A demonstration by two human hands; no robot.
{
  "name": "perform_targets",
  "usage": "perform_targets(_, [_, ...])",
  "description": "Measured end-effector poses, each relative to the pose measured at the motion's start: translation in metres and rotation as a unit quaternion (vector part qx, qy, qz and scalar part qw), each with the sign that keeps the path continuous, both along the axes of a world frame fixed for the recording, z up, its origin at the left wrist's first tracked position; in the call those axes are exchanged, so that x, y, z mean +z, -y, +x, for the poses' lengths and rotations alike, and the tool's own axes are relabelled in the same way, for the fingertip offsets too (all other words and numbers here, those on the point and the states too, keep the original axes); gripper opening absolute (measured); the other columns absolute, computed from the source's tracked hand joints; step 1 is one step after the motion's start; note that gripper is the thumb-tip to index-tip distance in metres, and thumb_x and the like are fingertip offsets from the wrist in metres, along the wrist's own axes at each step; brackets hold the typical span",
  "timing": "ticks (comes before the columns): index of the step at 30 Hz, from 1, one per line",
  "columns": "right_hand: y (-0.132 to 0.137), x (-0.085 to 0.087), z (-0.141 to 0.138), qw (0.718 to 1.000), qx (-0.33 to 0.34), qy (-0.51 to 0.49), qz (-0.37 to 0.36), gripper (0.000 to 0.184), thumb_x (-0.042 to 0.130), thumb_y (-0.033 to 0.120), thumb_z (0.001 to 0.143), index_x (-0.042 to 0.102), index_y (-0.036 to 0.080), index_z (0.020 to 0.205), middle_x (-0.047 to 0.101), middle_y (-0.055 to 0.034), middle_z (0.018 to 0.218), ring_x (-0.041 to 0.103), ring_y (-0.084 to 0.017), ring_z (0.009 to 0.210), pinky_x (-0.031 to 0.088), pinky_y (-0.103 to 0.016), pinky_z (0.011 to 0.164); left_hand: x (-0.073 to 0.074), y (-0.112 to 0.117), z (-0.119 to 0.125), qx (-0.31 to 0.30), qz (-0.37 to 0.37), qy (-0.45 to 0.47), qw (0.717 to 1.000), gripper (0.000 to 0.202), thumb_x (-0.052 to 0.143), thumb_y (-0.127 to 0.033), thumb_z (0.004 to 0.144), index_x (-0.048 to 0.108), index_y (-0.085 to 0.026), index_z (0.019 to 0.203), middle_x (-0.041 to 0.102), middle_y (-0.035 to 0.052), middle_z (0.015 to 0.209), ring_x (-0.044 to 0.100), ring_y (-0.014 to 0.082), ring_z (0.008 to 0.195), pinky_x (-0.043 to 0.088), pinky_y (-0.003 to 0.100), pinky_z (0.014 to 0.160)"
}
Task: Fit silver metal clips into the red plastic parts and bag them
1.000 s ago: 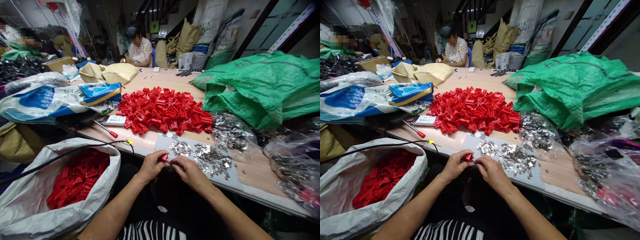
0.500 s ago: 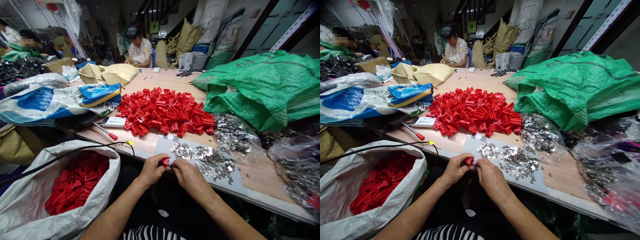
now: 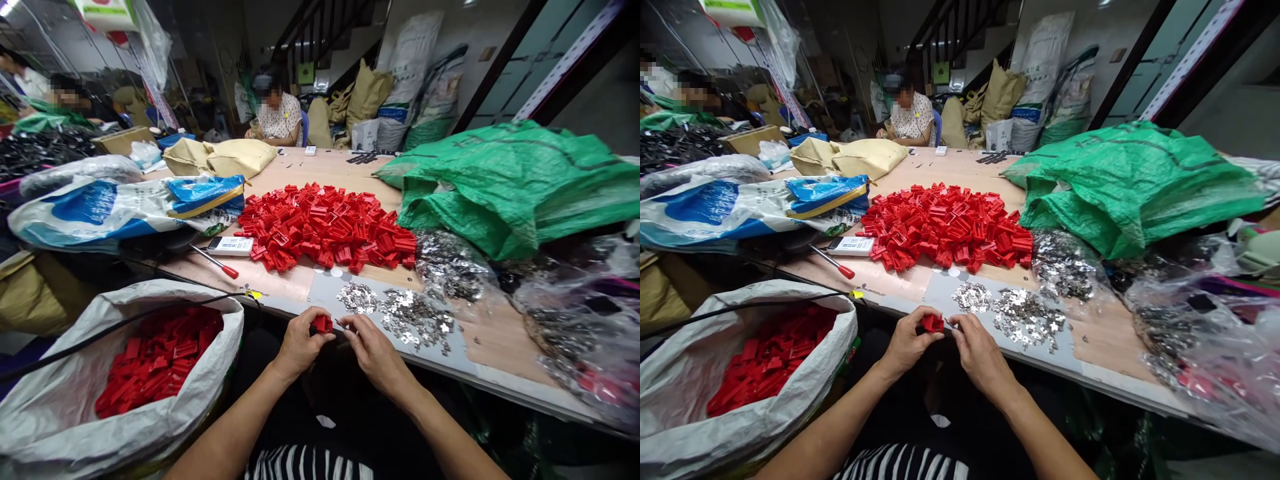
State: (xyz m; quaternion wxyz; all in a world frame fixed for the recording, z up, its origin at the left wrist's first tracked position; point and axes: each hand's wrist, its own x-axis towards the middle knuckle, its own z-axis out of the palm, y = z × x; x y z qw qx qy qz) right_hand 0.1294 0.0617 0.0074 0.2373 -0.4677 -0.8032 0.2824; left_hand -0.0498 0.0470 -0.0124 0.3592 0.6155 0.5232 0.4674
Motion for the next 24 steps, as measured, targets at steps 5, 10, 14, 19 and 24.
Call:
perform_targets(5, [0.009,0.008,0.002,0.994,0.026,-0.060,-0.082,0.027,0.033,0.030,0.097,0.046,0.024,0.120,0.065,-0.0005,0.081,0.061,-0.017,0.073,0.046,-0.031,0.072,0.014,0.011,0.000,0.020,0.001,0.065,0.998,0.027,0.073,-0.016,0.072,0.065,-0.021,0.098,0.065,0.0014,0.089,0.059,0.0161,0.081,0.044,0.027,0.079])
perform_targets(10, [0.014,0.021,0.000,0.990,0.076,-0.064,-0.101,0.045,0.032,0.034,0.099,0.033,0.026,0.143,0.063,0.0027,0.070,0.060,-0.015,0.067,0.045,-0.028,0.071,0.031,0.017,0.004,-0.014,-0.132,0.373,0.918,0.012,0.070,-0.024,0.079,0.061,-0.017,0.081,0.065,0.0007,0.080,0.061,0.0124,0.076,0.045,0.025,0.078])
perform_targets(14, [0.015,0.029,-0.003,0.990,0.096,-0.066,-0.085,0.044,0.035,0.035,0.098,0.041,0.024,0.140,0.063,0.0017,0.068,0.060,-0.015,0.065,0.046,-0.027,0.068,0.036,0.021,0.005,-0.063,-0.221,0.571,0.788,0.023,0.072,-0.023,0.078,0.053,-0.015,0.069,0.066,0.0007,0.073,0.064,0.0100,0.071,0.048,0.023,0.076])
perform_targets(19, [0.014,0.037,-0.005,0.992,0.102,-0.054,-0.060,0.040,0.037,0.035,0.098,0.047,0.024,0.136,0.064,0.0010,0.068,0.061,-0.016,0.065,0.046,-0.026,0.067,0.034,0.025,0.006,-0.052,-0.263,0.626,0.732,0.019,0.074,-0.024,0.077,0.058,-0.013,0.081,0.070,0.0043,0.079,0.068,0.0133,0.073,0.052,0.025,0.075])
perform_targets(24, [0.014,0.037,-0.005,0.996,0.077,-0.043,-0.027,0.036,0.038,0.035,0.098,0.056,0.023,0.126,0.065,-0.0002,0.067,0.061,-0.016,0.061,0.046,-0.025,0.062,0.038,0.027,0.007,-0.046,-0.270,0.636,0.722,0.018,0.073,-0.023,0.078,0.060,-0.012,0.082,0.070,0.0055,0.080,0.069,0.0151,0.075,0.053,0.030,0.082])
